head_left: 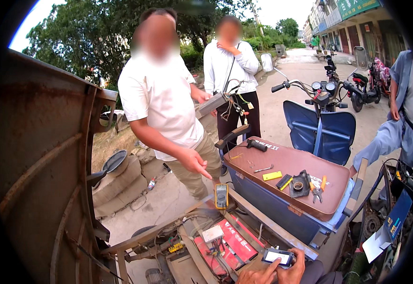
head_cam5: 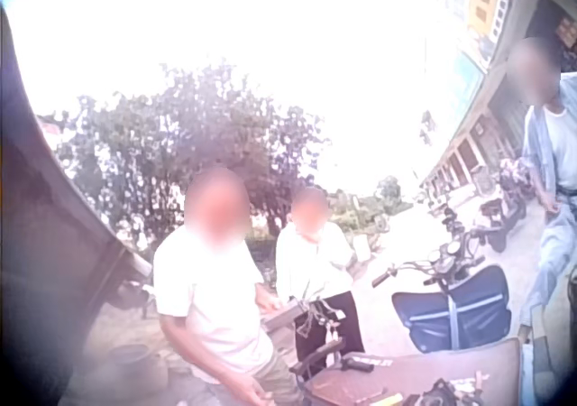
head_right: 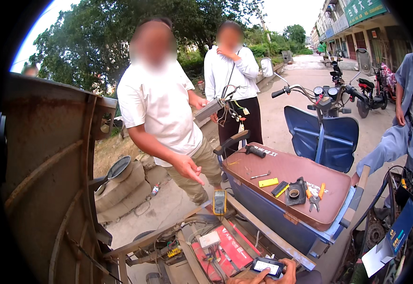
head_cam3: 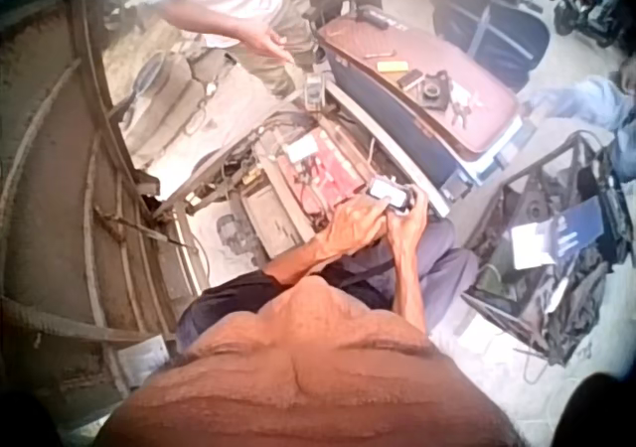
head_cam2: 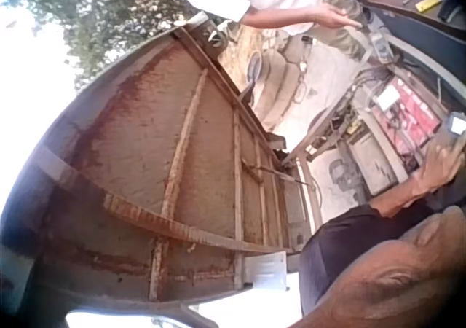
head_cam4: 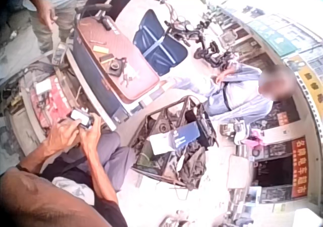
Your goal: The person unboxes a new motor controller and prepares the wiring on an electric tricycle. They identify the correct wires, use a terminal block to organize the connections, and begin securing the wires to the terminal block while another person assists.
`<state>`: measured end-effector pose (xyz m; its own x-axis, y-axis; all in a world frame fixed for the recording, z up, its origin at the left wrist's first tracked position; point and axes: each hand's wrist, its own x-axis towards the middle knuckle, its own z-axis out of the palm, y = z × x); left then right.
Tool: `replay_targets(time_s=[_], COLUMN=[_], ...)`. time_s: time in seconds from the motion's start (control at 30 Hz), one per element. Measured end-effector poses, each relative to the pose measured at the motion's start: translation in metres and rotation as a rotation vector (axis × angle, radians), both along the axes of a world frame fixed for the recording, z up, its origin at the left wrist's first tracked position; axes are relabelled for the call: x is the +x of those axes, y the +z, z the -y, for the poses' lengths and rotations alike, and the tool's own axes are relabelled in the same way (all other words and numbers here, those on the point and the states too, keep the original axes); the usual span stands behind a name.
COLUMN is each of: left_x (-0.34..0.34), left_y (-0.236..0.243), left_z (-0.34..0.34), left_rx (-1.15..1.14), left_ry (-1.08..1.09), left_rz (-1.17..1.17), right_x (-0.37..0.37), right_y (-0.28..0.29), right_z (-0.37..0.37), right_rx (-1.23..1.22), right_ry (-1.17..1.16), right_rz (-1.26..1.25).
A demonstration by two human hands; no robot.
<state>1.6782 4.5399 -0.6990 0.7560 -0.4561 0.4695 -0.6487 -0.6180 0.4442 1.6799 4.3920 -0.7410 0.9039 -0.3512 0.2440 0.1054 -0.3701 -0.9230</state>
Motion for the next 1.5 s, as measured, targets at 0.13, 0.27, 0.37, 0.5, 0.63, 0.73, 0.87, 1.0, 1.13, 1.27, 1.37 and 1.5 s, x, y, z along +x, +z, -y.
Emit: replay_targets(time_s=[0.13,0.27,0.37,0.5,0.63,0.73,0.87,1.0,1.13,1.27,1.37,1.5], left_x=[-0.002,0.012,0.01,-0.002,-0.027,-0.034,-0.029,-0.024,-0.029,-0.026,-0.028,-0.032], left_y=[-0.006,-0.025,-0.018,-0.029,-0.04,-0.051,-0.044,-0.043,-0.083,-0.02,-0.026,-0.041], left_z=[0.016,-0.012,0.0,-0.011,-0.027,-0.035,-0.041,-0.045,-0.045,-0.033,-0.032,-0.029], left_rx=[-0.024,0.134,0.102,-0.042,-0.387,-0.832,-0.938,-0.785,-0.753,-0.794,-0.842,-0.895], left_ry=[0.039,0.039,-0.008,-0.171,-0.246,-0.127,-0.07,-0.069,-0.105,-0.086,-0.099,-0.087], left_rz=[0.022,0.0,-0.047,0.04,-0.008,-0.392,-0.543,-0.545,-0.655,-0.476,-0.568,-0.604], right_x=[0.004,0.016,0.012,-0.003,-0.008,0.002,0.005,0.004,-0.002,-0.003,-0.006,-0.01], right_y=[0.003,-0.011,-0.011,-0.015,-0.007,0.002,-0.001,-0.012,-0.009,0.005,-0.007,-0.019], right_z=[0.006,-0.012,0.0,0.008,0.008,0.002,0.004,0.001,0.011,0.004,0.011,0.011], right_rx=[0.089,0.065,0.033,-0.143,-0.29,-0.349,-0.413,-0.417,-0.433,-0.435,-0.449,-0.438], right_ry=[-0.054,0.016,-0.007,0.111,0.18,0.157,0.21,0.223,0.179,0.211,0.195,0.192], right_rz=[0.071,-0.006,0.072,0.352,0.619,0.716,0.735,0.726,0.702,0.76,0.769,0.749])
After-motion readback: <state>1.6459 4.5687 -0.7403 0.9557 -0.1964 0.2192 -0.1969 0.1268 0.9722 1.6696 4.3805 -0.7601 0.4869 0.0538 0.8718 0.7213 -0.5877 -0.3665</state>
